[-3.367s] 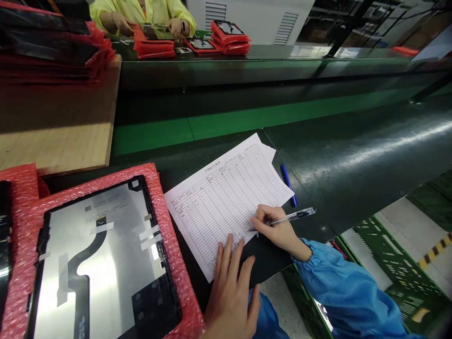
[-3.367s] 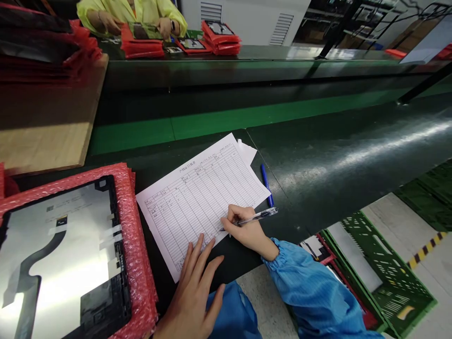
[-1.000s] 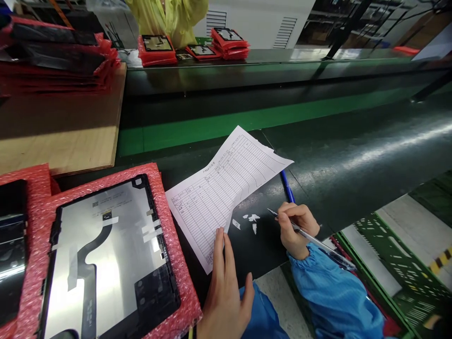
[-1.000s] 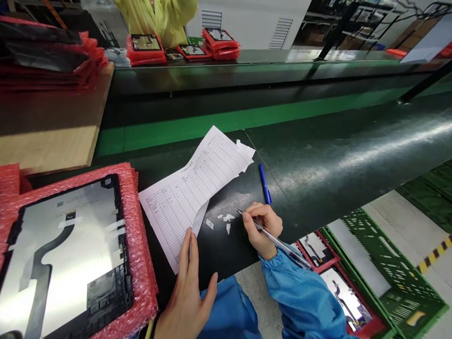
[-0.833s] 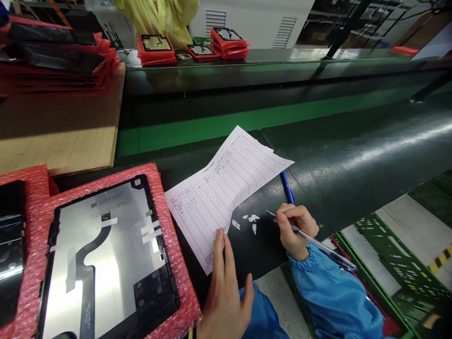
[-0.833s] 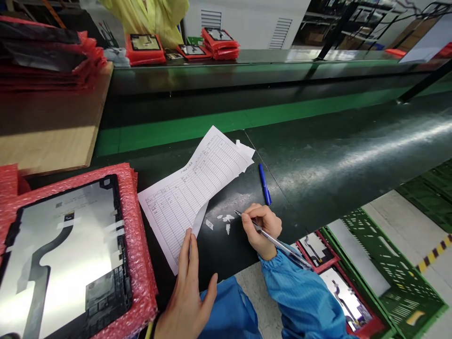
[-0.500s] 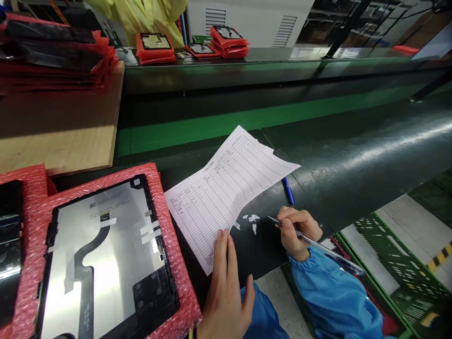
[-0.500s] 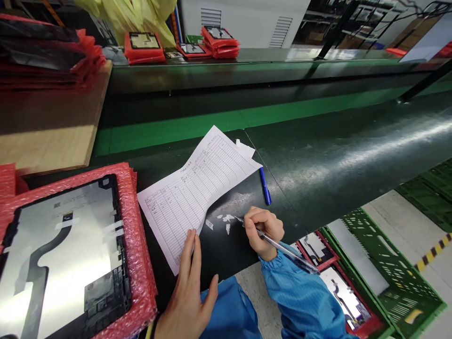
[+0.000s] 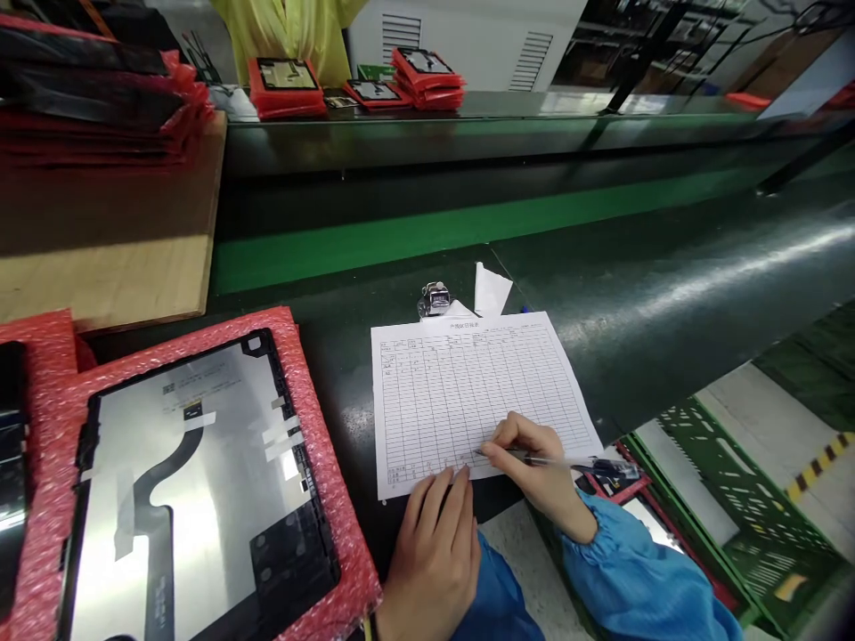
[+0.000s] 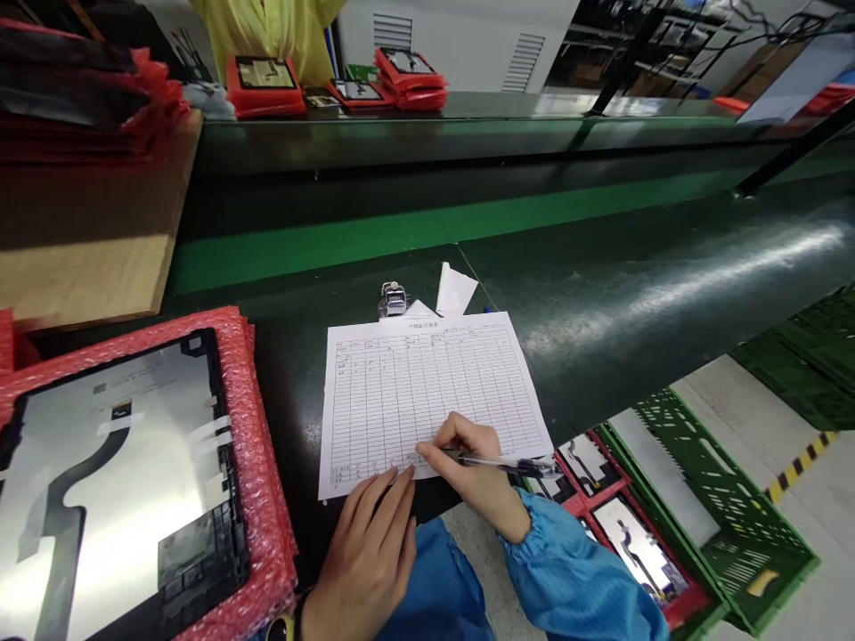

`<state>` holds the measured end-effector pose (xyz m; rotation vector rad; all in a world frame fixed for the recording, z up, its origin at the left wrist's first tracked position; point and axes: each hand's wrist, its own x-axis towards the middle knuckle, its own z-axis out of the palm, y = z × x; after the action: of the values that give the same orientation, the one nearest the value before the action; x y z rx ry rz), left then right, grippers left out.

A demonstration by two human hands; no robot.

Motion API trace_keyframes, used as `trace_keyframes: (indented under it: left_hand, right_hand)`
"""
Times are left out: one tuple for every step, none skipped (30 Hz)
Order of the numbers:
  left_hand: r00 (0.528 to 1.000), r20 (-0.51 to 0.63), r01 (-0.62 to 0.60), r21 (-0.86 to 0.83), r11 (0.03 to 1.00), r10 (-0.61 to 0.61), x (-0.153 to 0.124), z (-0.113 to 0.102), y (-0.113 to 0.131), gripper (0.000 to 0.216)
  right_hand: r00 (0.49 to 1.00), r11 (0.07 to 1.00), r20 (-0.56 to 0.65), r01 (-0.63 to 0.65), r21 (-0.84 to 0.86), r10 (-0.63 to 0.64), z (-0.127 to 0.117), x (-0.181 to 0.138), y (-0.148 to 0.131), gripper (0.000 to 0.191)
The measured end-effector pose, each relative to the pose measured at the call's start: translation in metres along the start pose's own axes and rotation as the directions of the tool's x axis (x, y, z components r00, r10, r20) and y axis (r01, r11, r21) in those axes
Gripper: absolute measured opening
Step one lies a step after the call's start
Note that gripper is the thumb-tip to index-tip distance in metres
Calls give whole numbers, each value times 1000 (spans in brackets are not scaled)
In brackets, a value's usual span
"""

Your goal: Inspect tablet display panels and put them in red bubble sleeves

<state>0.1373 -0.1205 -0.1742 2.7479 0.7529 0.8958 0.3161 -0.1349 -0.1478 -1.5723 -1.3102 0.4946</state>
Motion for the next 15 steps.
trace_keyframes:
  left_hand:
    - [1000, 2, -18, 10, 1000, 18, -1, 2, 0, 30]
    - [999, 8, -34, 16, 999, 34, -2, 3, -1, 31]
    - [999, 16, -42, 17, 999, 42, -3, 4, -1, 32]
    - [999, 27, -47, 16, 999, 47, -3, 5, -2, 33]
    - [998, 36, -51, 15, 999, 51, -4, 5, -2, 34]
    - [998, 41, -52, 10, 999, 52, -4, 6, -2, 34]
    - [998, 43, -52, 5, 999, 51, -4, 5, -3, 34]
    - [998, 38, -52, -1, 999, 52, -4, 5, -3, 33]
    - [998, 34, -50, -6, 999, 51, -4, 5, -3, 32]
    - [998, 33, -51, -8, 999, 51, -5, 4, -2, 32]
    - [998, 38, -53, -8, 999, 53, -5, 4, -2, 32]
    - [997, 46, -58, -7, 998, 58, -5, 3, -2, 33]
    - [996, 55, -65, -4, 998, 65, -5, 3, -2, 34]
    - [995, 65, -71, -4, 997, 71, -4, 2, -3, 35]
    - [995, 73, -75, -5, 997, 75, -4, 2, -3, 36]
  right_hand:
    - [999, 999, 15, -32, -22, 33, 1, -1, 0, 31]
    - [998, 997, 21, -57, -47, 58, 2, -2, 1, 34]
    - [997, 995, 20, -75, -72, 76, 3, -2, 3, 36]
    - [996, 992, 17, -86, -97, 88, 3, -3, 5, 38]
    - [995, 988, 13, -94, -120, 96, 3, -3, 7, 39]
    - [995, 985, 10, -98, -141, 100, 3, -4, 9, 39]
    - [995, 982, 9, -100, -159, 102, 3, -4, 11, 39]
    - [995, 980, 9, -99, -175, 103, 3, -4, 12, 39]
    - [995, 977, 9, -98, -188, 102, 3, -4, 13, 39]
    - [995, 975, 10, -96, -200, 100, 3, -4, 14, 38]
    - [995, 973, 13, -91, -210, 96, 3, -4, 14, 38]
    - [996, 972, 16, -86, -219, 91, 3, -4, 13, 38]
    - [996, 971, 19, -80, -227, 86, 3, -3, 12, 38]
    - [996, 969, 21, -74, -235, 81, 3, -3, 12, 37]
    - [997, 968, 23, -68, -242, 76, 4, -2, 11, 37]
